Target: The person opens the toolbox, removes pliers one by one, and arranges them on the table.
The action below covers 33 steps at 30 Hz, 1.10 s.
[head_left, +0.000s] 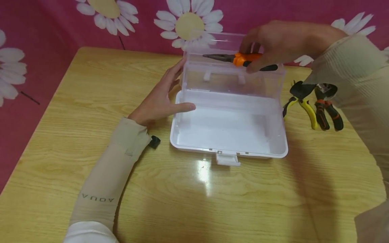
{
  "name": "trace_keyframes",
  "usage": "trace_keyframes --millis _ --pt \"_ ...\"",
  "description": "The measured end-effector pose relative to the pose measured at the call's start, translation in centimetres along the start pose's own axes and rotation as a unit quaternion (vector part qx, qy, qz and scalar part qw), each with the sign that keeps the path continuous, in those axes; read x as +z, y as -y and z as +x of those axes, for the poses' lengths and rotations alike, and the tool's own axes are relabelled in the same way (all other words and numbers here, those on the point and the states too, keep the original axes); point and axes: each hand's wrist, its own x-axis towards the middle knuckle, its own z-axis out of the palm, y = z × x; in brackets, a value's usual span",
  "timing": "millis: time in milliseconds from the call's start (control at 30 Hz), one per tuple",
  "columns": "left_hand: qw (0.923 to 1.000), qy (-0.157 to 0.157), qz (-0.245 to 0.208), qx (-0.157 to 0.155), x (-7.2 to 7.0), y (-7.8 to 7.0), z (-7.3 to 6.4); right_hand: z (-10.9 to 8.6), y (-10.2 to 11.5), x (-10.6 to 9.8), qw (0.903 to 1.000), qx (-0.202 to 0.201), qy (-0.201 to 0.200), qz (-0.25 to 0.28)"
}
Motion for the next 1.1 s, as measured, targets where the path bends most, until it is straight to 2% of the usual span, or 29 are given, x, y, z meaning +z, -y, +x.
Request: trace_keyframes --millis 200,433,633,833,933,1033,1100 --pt "0.9998 -0.001 -0.015 0.011 0.0 0.0 0.1 -0.9 0.1 0.0 0.9991 -0.005 -0.035 0.021" --pt "1.0 0.0 0.002 -0.005 0.0 -0.2 0.0 -2.3 0.2 0.6 0.9953 -0.019 -0.069 0.065" --pt "1.0 0.001 -0.002 -0.009 0.1 -0.3 0.0 -3.4 0.2 1.0 0.9911 -0.025 -0.098 0.087" --pt "0.9999 0.0 -0.002 -0.013 0.2 -0.3 0.0 -4.2 -0.1 1.7 0.9799 -0.058 -0.143 0.126" --pt "0.9999 0.0 0.0 -0.013 0.2 -0.3 0.0 -4.5 -0.4 2.2 0.9742 -0.077 -0.168 0.13" --pt "0.9999 -0.001 0.001 -0.012 0.2 -0.4 -0.1 -4.8 -0.5 2.7 0.969 -0.078 -0.183 0.146" --pt "0.9999 -0.001 0.0 -0.01 0.2 -0.4 -0.1 -5.0 -0.6 3.2 0.9631 -0.074 -0.188 0.178"
